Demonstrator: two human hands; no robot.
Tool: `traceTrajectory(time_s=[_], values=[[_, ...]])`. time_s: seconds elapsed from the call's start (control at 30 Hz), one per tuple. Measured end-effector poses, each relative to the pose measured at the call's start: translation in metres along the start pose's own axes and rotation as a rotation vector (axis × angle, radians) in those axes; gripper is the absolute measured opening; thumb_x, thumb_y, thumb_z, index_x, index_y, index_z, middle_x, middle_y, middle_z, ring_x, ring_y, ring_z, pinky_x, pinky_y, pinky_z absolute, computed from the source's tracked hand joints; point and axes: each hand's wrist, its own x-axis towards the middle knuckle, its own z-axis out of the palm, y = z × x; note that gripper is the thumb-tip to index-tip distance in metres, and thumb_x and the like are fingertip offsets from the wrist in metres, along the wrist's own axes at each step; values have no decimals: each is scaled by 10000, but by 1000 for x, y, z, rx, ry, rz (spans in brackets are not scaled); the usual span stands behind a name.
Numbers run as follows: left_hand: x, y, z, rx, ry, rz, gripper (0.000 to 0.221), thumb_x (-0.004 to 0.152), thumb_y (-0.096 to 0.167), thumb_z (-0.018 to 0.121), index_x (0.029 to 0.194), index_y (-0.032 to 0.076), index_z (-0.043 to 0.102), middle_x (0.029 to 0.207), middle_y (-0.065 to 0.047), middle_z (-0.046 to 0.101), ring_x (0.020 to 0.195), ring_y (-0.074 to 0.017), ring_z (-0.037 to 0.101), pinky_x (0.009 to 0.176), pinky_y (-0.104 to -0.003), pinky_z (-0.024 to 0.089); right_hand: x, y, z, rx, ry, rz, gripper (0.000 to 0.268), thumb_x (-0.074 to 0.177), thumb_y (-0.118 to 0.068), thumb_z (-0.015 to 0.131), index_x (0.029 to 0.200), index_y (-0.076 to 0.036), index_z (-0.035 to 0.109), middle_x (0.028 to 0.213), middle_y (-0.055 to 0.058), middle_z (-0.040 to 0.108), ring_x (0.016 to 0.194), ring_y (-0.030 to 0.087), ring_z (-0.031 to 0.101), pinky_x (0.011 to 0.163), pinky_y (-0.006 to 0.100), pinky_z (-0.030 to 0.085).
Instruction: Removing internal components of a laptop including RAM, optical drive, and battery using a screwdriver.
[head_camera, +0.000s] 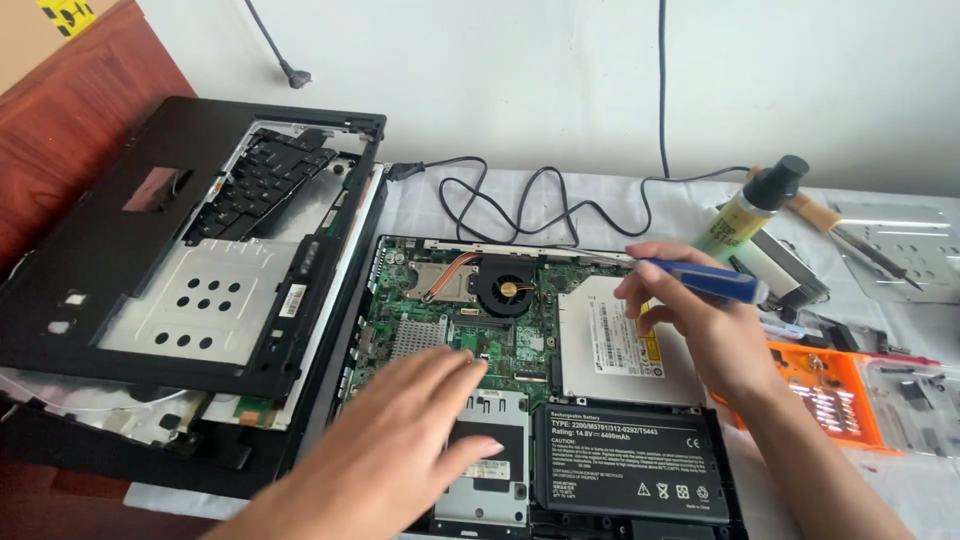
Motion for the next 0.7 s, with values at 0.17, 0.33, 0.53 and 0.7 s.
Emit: traceTrajectory(time_s=[0.17,0.33,0.53,0.7], values=[[9,-10,30,111,163,102,573,1010,488,629,1373,46,591,1310,-143,541,1161,-340,486,983,-546,385,-6,-2,10,-129,63,60,368,987,-272,606,1137,33,746,758,159,709,602,186,599,514,291,475],[12,-13,24,67,152,115,593,991,520,632,1379,72,610,1304,-94,559,1152,-308,479,998,-560,364,-1,14,4,-177,153,-16,384,1026,-340,591,953,-16,784,668,103,645,543,138,552,464,237,418],[36,-1,0,6,44,5,551,994,562,553,1311,124,657,1291,-36,652,1224,-261,500,1030,-507,373,-5,-4,2,-274,209,-96,404,1035,-336,593,872,-10,765,635,78,626,547,126,535,527,238,465],[73,9,-9,-34,170,84,399,989,309,631,1309,72,652,1264,-85,689,1173,-307,591,1034,-512,423,8,-10,-11,-542,137,-382,458,1047,-318,592,673,-75,697,583,14,630,543,81,596,549,224,446]])
